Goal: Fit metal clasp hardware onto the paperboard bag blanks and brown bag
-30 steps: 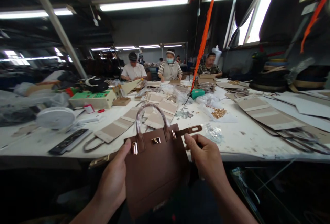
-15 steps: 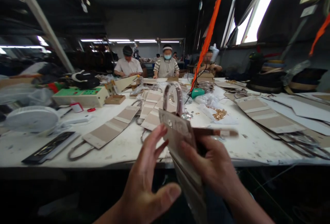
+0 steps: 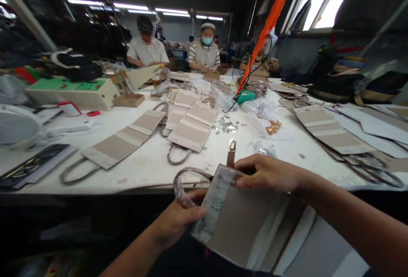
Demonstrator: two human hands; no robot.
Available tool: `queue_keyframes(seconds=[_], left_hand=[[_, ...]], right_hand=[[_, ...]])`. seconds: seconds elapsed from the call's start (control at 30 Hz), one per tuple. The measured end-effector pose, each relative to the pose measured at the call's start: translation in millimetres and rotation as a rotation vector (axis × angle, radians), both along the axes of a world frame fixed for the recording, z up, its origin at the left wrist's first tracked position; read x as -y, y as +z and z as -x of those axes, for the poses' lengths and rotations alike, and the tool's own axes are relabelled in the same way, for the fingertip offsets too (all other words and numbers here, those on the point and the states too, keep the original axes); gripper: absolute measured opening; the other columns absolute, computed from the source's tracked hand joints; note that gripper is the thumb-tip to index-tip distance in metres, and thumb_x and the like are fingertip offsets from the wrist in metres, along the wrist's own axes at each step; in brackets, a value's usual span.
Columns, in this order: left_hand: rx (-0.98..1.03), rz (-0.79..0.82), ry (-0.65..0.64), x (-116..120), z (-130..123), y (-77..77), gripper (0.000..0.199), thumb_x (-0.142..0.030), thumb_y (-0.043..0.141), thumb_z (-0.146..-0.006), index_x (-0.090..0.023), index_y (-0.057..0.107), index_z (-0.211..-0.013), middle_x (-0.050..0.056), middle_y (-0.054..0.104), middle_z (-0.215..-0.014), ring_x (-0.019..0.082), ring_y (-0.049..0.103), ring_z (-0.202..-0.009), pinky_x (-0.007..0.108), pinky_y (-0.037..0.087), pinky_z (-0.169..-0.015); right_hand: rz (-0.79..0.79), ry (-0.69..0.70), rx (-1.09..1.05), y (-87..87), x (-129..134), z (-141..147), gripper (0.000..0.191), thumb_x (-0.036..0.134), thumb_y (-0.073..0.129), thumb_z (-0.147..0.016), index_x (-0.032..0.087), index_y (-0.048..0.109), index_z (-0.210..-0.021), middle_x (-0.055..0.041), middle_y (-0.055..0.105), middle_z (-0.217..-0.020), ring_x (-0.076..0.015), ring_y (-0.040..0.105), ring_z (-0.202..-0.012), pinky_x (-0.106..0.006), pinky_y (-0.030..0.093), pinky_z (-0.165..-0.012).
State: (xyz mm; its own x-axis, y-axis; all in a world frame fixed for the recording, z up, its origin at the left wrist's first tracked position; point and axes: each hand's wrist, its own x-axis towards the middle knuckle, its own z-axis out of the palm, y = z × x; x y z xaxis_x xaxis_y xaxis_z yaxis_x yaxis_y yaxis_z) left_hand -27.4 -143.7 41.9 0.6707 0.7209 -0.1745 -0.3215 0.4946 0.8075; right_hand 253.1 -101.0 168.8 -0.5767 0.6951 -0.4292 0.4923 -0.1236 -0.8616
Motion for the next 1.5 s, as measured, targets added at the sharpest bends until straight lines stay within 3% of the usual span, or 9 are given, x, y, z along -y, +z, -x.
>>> queue_keyframes(seconds=[0.17,0.33,0.47,0.67,0.8,0.93,1.07,1.3,1.5], left_hand=[[-0.057,0.18,0.232,10,-17,-63.4,0.056,-0.047,0.091,-0.07,-0.013,0.079,-0.113,0.016,0.079,-0.104,0.029,0.074,-0.095,0.038,0.055,-0.088],[-0.083,0.259,0.383,-8,-27,-80.0,0.047,-0.047,0.087,-0.074,-0.012,0.08,-0.105,0.015,0.079,-0.094,0.025,0.074,-0.08,0.036,0.057,-0.08],[-0.093,0.282,0.483,-14,-40,-80.8,0.041,-0.043,0.084,-0.076,-0.012,0.079,-0.103,0.012,0.079,-0.091,0.025,0.074,-0.079,0.034,0.056,-0.076],[-0.128,0.348,0.586,-10,-55,-74.0,0.03,-0.037,0.081,-0.076,-0.013,0.078,-0.095,0.008,0.078,-0.082,0.021,0.071,-0.07,0.028,0.054,-0.068],[-0.163,0.399,0.635,-10,-59,-74.5,0.031,-0.035,0.084,-0.071,-0.012,0.078,-0.09,0.007,0.076,-0.074,0.019,0.069,-0.065,0.027,0.052,-0.063],[-0.198,0.395,0.669,-12,-64,-75.5,0.031,-0.037,0.087,-0.067,-0.012,0.075,-0.081,0.005,0.073,-0.068,0.018,0.066,-0.061,0.027,0.051,-0.061],[-0.206,0.403,0.732,-13,-72,-75.0,0.031,-0.037,0.087,-0.065,-0.014,0.07,-0.075,0.003,0.071,-0.065,0.017,0.065,-0.058,0.027,0.051,-0.06],[-0.213,0.413,0.787,-10,-79,-77.1,0.029,-0.035,0.085,-0.066,-0.015,0.068,-0.077,0.002,0.071,-0.068,0.018,0.066,-0.063,0.029,0.052,-0.064],[-0.252,0.373,0.776,-10,-79,-80.2,0.022,-0.032,0.08,-0.071,-0.015,0.068,-0.075,0.001,0.067,-0.065,0.015,0.061,-0.061,0.026,0.048,-0.061]], right_hand=[[0.113,0.041,0.001,-73.9,-47,5,0.049,0.053,0.078,-0.08,0.013,0.079,-0.11,-0.0065,0.077,-0.1,-0.0231,0.071,-0.087,-0.027,0.055,-0.073],[0.096,0.063,0.036,-105.9,-86,14,0.048,0.051,0.078,-0.079,0.015,0.079,-0.11,-0.0053,0.078,-0.1,-0.0226,0.071,-0.085,-0.028,0.055,-0.074],[-0.122,0.048,0.161,-123.3,-105,13,0.043,0.051,0.079,-0.078,0.018,0.082,-0.104,-0.0031,0.077,-0.091,-0.0202,0.067,-0.081,-0.026,0.049,-0.07],[-0.753,-0.429,0.302,-111.2,-84,10,0.029,0.044,0.069,-0.091,0.02,0.076,-0.079,-0.0006,0.069,-0.068,-0.0157,0.058,-0.063,-0.029,0.042,-0.061],[-1.029,-0.814,0.09,-87.9,-46,25,0.027,0.042,0.073,-0.092,0.022,0.07,-0.074,-0.001,0.064,-0.063,-0.0159,0.056,-0.056,-0.031,0.042,-0.057],[-0.845,-0.944,-0.389,-111.3,-25,52,0.03,0.043,0.069,-0.096,0.023,0.063,-0.074,0.0021,0.057,-0.056,-0.0162,0.054,-0.049,-0.032,0.046,-0.051],[-0.763,-1.03,-0.529,-146.2,-25,68,0.038,0.043,0.066,-0.097,0.024,0.053,-0.068,0.0034,0.053,-0.055,-0.0152,0.054,-0.049,-0.03,0.046,-0.051],[-0.543,-1.087,-0.822,-135.8,-23,73,0.048,0.046,0.054,-0.1,0.023,0.034,-0.062,0.0074,0.032,-0.051,-0.0107,0.033,-0.04,-0.025,0.035,-0.042],[-0.482,-1.061,-0.871,-151.9,-19,96,0.046,0.043,0.056,-0.099,0.024,0.036,-0.061,0.0072,0.032,-0.05,-0.011,0.032,-0.039,-0.026,0.03,-0.04]])
